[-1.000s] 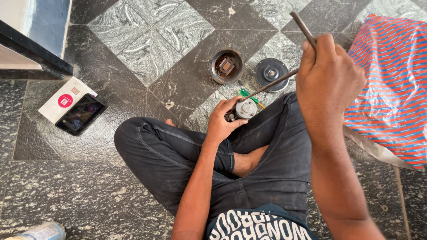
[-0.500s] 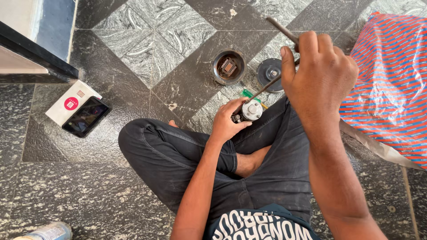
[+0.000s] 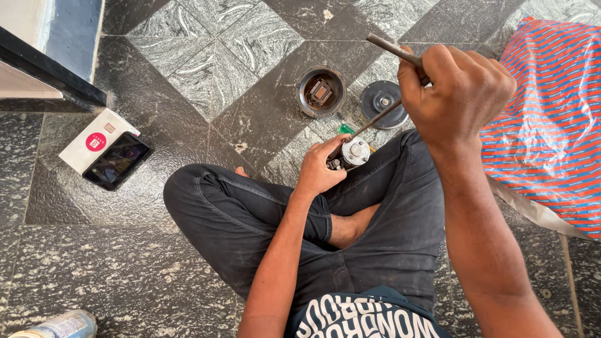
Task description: The person sits on the floor and uses a screwdriver to remove screws from a circular metal grill. They then use pliers to strip the insulation from wires on a small motor and a T-shaped tool to adjust the motor shaft.
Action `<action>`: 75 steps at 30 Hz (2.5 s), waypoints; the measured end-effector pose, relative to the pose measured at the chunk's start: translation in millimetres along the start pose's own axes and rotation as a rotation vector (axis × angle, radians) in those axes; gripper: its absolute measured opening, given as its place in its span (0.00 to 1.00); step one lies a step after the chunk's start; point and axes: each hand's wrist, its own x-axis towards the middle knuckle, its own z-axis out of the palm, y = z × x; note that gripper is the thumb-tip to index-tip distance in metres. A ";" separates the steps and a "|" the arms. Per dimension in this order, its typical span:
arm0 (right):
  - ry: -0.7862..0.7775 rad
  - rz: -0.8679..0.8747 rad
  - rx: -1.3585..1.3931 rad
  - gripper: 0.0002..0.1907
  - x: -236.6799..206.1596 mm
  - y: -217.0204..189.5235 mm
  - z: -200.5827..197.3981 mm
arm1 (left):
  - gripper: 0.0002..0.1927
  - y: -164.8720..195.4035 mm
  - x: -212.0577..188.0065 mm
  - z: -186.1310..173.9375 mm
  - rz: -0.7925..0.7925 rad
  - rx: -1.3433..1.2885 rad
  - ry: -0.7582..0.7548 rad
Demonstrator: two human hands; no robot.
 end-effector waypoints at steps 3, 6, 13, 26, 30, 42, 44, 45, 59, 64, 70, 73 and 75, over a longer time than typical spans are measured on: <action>0.031 -0.012 0.014 0.27 2.4 1.8 2.6 | 0.40 -0.3 1.3 0.9 -0.019 0.008 -0.001; 0.041 -0.048 -0.003 0.29 1.3 5.0 4.7 | 0.40 -0.8 3.1 -0.7 -0.009 0.008 0.004; 0.048 -0.152 0.233 0.22 -0.1 16.8 11.6 | 0.39 -4.2 2.1 -4.3 -0.050 -0.003 -0.015; 0.185 0.290 0.427 0.18 -13.5 -48.8 15.1 | 0.39 -11.7 3.6 -2.9 -0.062 -0.017 -0.026; 0.240 0.269 0.476 0.18 -8.7 -30.5 33.0 | 0.39 -14.7 7.5 -0.4 0.004 -0.060 0.007; 0.365 0.229 1.823 0.18 -8.8 18.8 68.8 | 0.38 -23.6 7.0 2.9 0.036 -0.044 -0.008; 0.211 0.070 2.274 0.17 -4.5 23.3 73.8 | 0.38 -24.1 5.3 2.7 -0.004 -0.027 -0.028; 0.076 -0.048 2.531 0.17 -3.6 22.9 74.6 | 0.38 -24.1 4.5 2.5 -0.048 -0.021 -0.047; 0.412 0.451 1.785 0.32 -37.3 -40.0 51.5 | 0.40 -23.5 6.1 -2.1 -0.100 -0.033 -0.035; 0.231 0.355 1.557 0.33 -40.1 -48.2 55.9 | 0.40 -21.3 7.1 -1.5 -0.077 -0.031 -0.018; 0.086 0.729 2.217 0.25 -57.1 -20.0 60.9 | 0.38 -17.4 5.3 -1.7 0.016 -0.022 -0.006; -0.159 0.684 2.227 0.30 -61.1 -2.9 65.0 | 0.38 -15.3 5.4 -2.9 -0.061 -0.019 -0.025; -0.048 0.789 2.066 0.25 -61.9 -6.4 72.4 | 0.38 -13.2 6.6 -2.1 -0.030 -0.016 -0.017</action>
